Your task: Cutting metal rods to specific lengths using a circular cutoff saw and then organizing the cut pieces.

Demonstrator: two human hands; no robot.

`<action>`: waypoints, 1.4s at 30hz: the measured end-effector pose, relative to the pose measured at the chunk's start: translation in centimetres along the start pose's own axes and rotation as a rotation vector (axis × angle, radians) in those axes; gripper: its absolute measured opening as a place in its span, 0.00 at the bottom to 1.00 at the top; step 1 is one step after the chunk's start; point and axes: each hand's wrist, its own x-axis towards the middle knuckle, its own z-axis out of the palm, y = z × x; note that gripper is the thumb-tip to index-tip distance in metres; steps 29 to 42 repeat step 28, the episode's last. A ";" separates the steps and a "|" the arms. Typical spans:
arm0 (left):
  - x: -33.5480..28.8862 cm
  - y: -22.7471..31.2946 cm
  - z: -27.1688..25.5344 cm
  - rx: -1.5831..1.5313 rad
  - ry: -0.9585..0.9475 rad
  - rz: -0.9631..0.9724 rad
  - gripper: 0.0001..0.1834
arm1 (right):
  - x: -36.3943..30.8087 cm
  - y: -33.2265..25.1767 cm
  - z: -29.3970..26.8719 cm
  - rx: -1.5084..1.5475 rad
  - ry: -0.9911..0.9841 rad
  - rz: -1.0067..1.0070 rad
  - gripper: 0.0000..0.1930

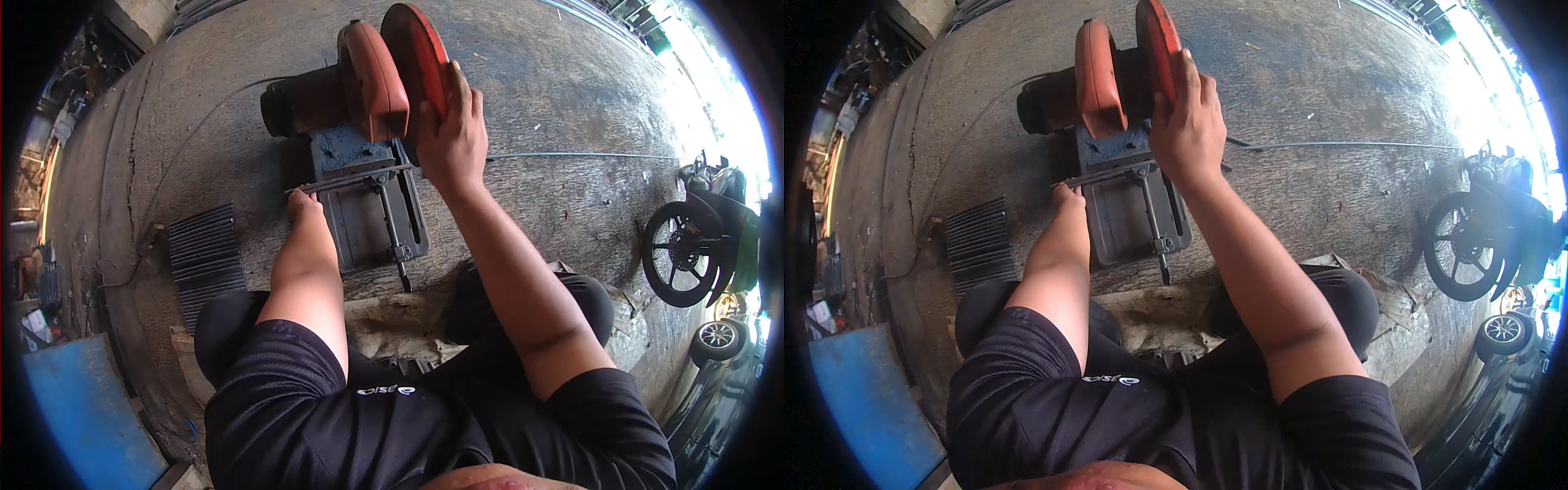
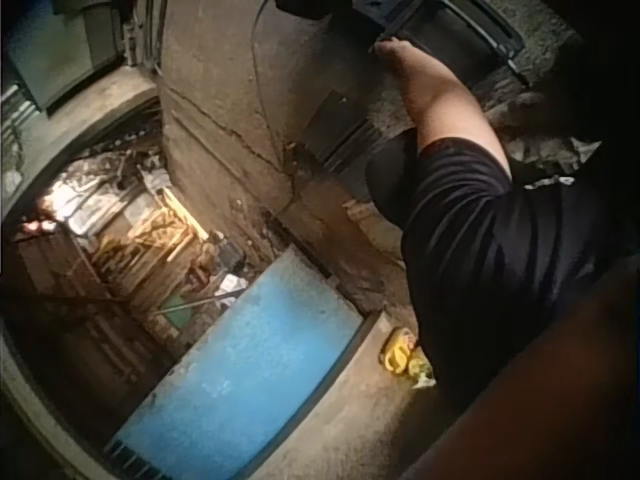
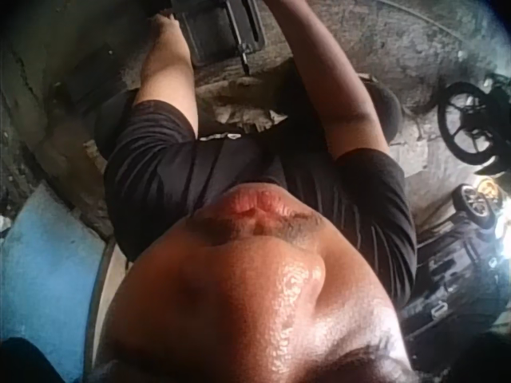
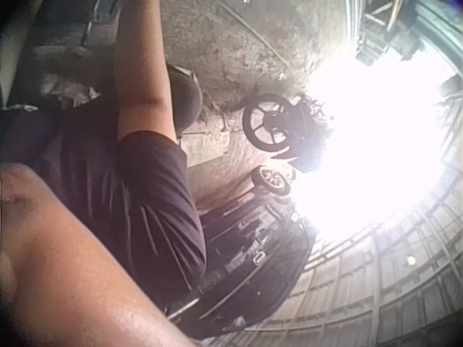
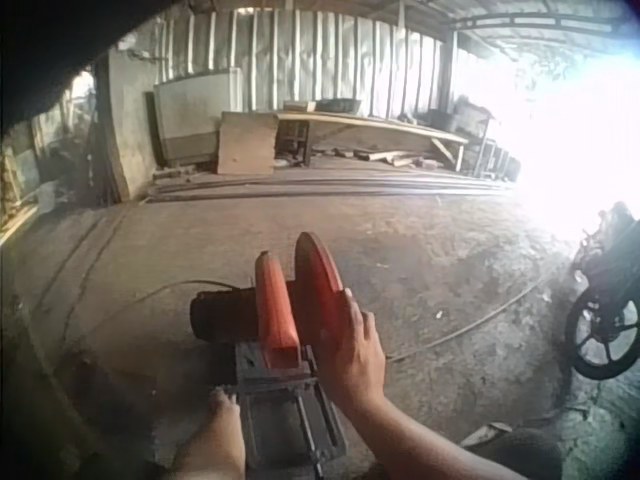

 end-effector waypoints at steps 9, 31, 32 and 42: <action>0.2 0.8 -2.0 1.789 -0.207 0.609 0.17 | -11.7 4.7 0.3 0.003 0.044 -0.220 0.37; -10.6 4.7 2.6 3.215 -0.540 0.584 0.26 | -20.3 9.5 1.0 -0.013 -0.159 -0.309 0.54; -10.6 4.7 2.6 3.215 -0.540 0.584 0.26 | -20.3 9.5 1.0 -0.013 -0.159 -0.309 0.54; -10.6 4.7 2.6 3.215 -0.540 0.584 0.26 | -20.3 9.5 1.0 -0.013 -0.159 -0.309 0.54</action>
